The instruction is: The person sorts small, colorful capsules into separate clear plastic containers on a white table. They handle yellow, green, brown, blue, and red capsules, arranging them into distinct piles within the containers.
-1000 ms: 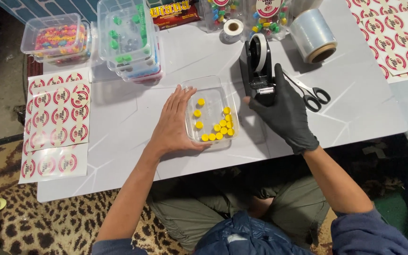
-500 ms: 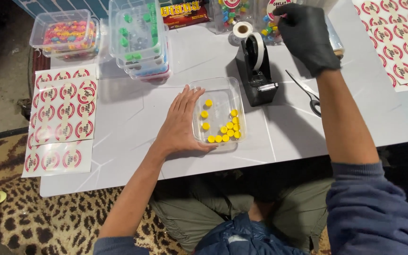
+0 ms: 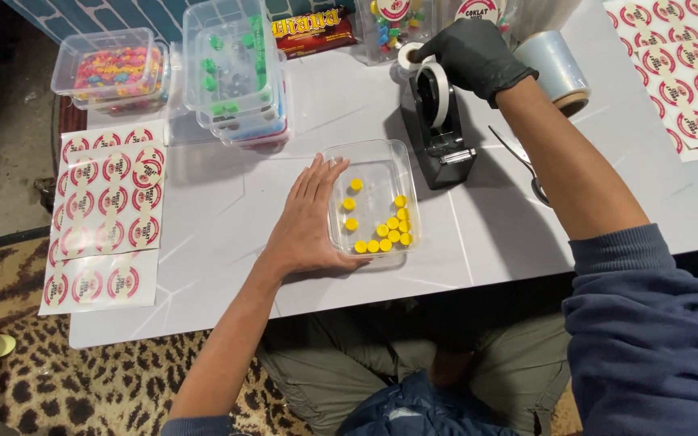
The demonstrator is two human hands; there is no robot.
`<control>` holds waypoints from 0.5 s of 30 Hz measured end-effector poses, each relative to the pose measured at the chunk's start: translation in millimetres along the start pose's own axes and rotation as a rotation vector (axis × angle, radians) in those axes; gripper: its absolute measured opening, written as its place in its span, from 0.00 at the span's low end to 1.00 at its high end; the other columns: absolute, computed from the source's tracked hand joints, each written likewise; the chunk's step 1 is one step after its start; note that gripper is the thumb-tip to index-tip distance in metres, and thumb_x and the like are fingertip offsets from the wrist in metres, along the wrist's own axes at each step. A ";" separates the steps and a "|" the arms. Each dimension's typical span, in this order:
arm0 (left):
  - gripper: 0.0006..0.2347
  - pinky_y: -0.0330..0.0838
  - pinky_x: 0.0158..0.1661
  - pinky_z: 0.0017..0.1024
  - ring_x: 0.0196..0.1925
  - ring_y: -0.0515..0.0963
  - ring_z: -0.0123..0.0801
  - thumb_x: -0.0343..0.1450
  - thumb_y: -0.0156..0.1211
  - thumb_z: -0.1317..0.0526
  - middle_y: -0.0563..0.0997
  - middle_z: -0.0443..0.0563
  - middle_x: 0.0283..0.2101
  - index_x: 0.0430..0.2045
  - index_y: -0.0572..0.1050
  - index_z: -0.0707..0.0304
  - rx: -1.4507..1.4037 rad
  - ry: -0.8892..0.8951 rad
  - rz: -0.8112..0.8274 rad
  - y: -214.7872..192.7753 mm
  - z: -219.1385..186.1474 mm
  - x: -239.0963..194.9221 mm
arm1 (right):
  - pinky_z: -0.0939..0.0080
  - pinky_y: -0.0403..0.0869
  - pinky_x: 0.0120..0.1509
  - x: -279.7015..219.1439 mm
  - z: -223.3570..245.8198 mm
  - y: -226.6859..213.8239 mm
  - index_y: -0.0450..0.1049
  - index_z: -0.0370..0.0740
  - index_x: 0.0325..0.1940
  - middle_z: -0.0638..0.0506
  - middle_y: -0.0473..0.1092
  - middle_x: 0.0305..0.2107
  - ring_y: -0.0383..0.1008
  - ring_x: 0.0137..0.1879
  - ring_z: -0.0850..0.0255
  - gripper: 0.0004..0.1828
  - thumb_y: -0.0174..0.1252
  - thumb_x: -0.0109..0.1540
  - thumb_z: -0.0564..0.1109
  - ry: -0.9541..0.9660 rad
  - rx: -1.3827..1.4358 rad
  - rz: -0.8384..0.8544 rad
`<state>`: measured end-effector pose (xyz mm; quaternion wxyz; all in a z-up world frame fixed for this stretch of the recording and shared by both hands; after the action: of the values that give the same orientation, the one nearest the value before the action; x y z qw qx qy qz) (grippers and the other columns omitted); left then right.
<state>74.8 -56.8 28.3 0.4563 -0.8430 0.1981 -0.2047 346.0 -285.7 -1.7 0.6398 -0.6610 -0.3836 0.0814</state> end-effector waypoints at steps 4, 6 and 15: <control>0.56 0.37 0.74 0.49 0.79 0.44 0.51 0.52 0.76 0.36 0.54 0.62 0.75 0.71 0.49 0.62 0.004 0.011 -0.017 -2.2 -3.7 0.4 | 0.47 0.73 0.33 -3.0 -2.8 -13.1 0.85 0.59 0.55 0.46 0.80 0.28 0.79 0.32 0.45 0.18 0.69 0.61 0.48 0.060 0.129 -0.003; 0.56 0.37 0.74 0.49 0.79 0.43 0.51 0.52 0.76 0.36 0.54 0.62 0.75 0.70 0.49 0.62 0.002 0.003 -0.017 -1.7 -1.5 0.3 | 0.46 0.72 0.37 -9.2 0.4 -39.8 0.85 0.55 0.54 0.46 0.78 0.25 0.78 0.32 0.44 0.14 0.68 0.65 0.54 0.137 0.259 -0.026; 0.57 0.37 0.74 0.50 0.80 0.43 0.52 0.51 0.76 0.34 0.53 0.61 0.76 0.71 0.48 0.62 0.029 0.025 -0.015 3.6 -0.4 7.7 | 0.68 0.78 0.45 -47.9 -17.1 -85.8 0.68 0.46 0.36 0.57 0.69 0.26 0.71 0.33 0.70 0.18 0.67 0.74 0.49 0.442 1.351 -0.270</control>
<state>80.5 -62.9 26.8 0.4643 -0.8352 0.1944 -0.2216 288.5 -338.1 60.7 0.9758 -0.0688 -0.1893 0.0853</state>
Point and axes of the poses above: each hand's wrist, its own x-axis towards the middle knuckle, its own y-axis out of the palm, z = x × y, the point moved 9 cm from there along x, towards the middle knuckle
